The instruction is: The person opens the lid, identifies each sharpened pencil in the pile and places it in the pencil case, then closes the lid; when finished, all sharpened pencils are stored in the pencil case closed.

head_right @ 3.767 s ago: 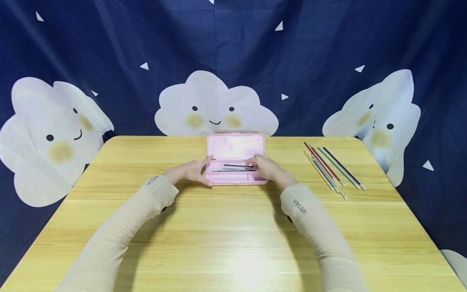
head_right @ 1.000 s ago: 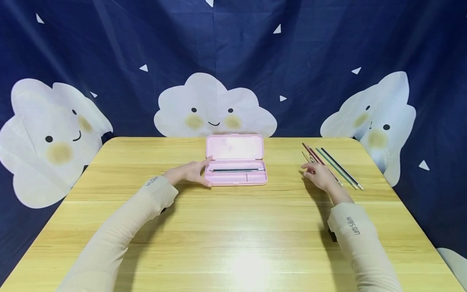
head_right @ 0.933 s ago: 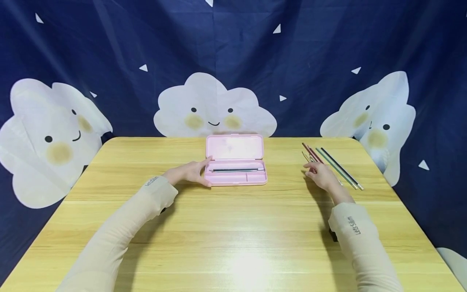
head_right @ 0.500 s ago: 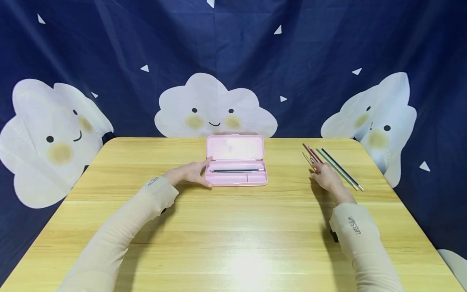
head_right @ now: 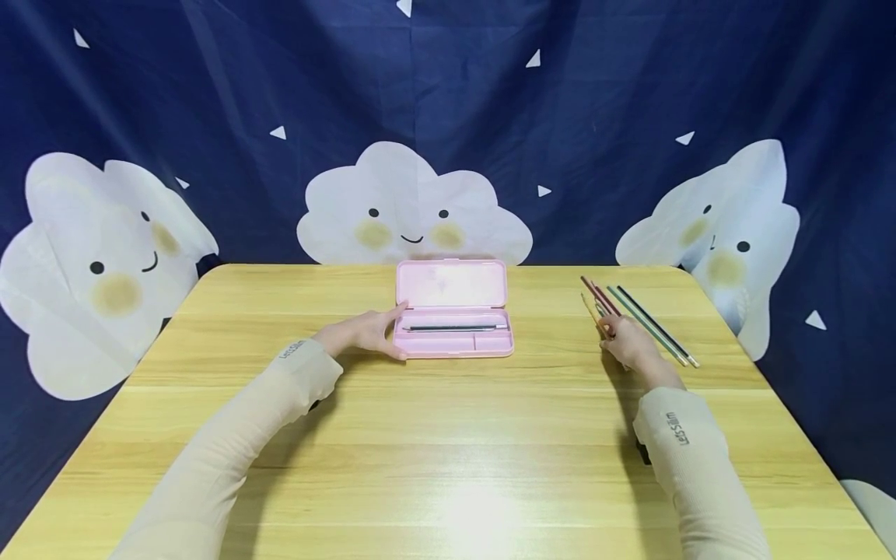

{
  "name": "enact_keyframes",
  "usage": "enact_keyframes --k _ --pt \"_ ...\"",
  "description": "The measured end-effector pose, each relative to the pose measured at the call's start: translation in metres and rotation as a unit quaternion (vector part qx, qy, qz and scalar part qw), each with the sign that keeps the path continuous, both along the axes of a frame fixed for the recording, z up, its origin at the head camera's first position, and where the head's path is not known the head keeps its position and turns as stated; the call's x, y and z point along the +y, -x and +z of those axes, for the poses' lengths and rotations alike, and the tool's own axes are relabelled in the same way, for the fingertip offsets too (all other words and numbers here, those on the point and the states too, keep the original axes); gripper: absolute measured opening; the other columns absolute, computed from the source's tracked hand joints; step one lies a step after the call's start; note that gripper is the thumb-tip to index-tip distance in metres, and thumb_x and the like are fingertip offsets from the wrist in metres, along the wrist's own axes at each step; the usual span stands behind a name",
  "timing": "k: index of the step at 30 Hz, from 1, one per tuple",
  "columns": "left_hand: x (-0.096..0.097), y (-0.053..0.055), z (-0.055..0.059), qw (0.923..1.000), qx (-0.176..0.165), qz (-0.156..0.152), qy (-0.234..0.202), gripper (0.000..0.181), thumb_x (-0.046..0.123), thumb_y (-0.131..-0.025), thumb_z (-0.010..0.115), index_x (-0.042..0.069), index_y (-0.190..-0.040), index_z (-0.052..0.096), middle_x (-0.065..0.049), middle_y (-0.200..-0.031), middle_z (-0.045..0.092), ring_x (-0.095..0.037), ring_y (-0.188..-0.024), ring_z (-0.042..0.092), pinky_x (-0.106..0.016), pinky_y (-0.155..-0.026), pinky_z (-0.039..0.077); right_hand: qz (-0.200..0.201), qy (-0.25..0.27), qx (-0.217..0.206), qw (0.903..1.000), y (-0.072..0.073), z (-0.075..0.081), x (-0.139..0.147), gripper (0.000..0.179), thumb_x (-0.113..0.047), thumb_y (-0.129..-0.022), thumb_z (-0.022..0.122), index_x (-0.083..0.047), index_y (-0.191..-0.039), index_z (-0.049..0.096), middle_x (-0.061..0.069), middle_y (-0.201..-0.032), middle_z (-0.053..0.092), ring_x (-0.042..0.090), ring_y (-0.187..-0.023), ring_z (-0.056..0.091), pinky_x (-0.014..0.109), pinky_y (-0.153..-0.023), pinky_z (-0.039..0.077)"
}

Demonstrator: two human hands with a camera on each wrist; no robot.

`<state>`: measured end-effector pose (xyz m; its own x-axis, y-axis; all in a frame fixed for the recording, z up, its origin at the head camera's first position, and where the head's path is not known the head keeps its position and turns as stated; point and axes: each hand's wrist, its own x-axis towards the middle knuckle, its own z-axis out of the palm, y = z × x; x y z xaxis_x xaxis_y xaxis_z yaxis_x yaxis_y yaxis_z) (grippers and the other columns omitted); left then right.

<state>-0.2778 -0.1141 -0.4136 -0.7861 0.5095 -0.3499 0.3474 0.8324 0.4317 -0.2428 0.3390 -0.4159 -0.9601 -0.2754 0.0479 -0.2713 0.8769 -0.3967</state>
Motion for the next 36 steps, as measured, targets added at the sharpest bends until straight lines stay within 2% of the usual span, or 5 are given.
enact_keyframes --k 6,13,22,28,36 --pt "0.0 0.0 0.0 1.0 -0.006 0.002 -0.002 0.112 0.051 -0.071 0.071 0.011 -0.148 0.001 -0.028 -0.142 0.028 -0.033 -0.13 0.032 -0.04 -0.107 0.026 0.038 0.02 -0.012 0.999 0.001 -0.001 -0.002 0.029 0.01 -0.074 0.061 0.015 -0.103 0.055 0.011 -0.072 0.054 0.021 -0.067 0.05 0.037 -0.063 0.043" --pt "-0.001 0.002 -0.003 0.9999 0.014 -0.005 0.003 0.112 0.049 -0.071 0.073 0.009 -0.147 0.002 -0.031 -0.136 0.036 -0.033 -0.124 0.04 -0.039 -0.104 0.031 0.045 0.025 -0.011 0.9986 0.0 -0.004 -0.006 0.025 0.012 -0.076 0.059 0.015 -0.101 0.055 0.013 -0.075 0.055 0.021 -0.07 0.049 0.033 -0.062 0.04" --pt "-0.001 0.002 -0.003 0.9999 0.015 -0.006 -0.001 0.112 0.05 -0.07 0.073 0.009 -0.147 0.002 -0.031 -0.136 0.036 -0.033 -0.123 0.041 -0.039 -0.104 0.031 0.068 0.017 -0.006 0.9976 0.0 -0.002 -0.014 0.021 0.013 -0.078 0.054 0.013 -0.099 0.057 0.014 -0.079 0.057 0.024 -0.074 0.051 0.039 -0.067 0.043" --pt "0.0 0.002 -0.002 0.9999 0.012 -0.004 0.007 0.111 0.049 -0.071 0.072 0.01 -0.148 0.002 -0.029 -0.137 0.036 -0.032 -0.125 0.04 -0.038 -0.105 0.031 0.091 0.049 -0.024 0.9943 0.002 0.004 -0.025 0.021 0.015 -0.081 0.05 0.014 -0.1 0.056 0.016 -0.079 0.055 0.022 -0.073 0.048 0.034 -0.064 0.042" --pt "0.0 0.002 -0.002 0.9999 0.009 -0.002 0.005 0.111 0.049 -0.071 0.072 0.01 -0.147 0.001 -0.028 -0.137 0.036 -0.032 -0.124 0.04 -0.039 -0.104 0.031 0.111 0.055 0.018 0.9921 0.005 0.013 -0.046 0.022 0.017 -0.079 0.053 0.012 -0.1 0.058 0.017 -0.08 0.057 0.024 -0.073 0.051 0.036 -0.065 0.044"
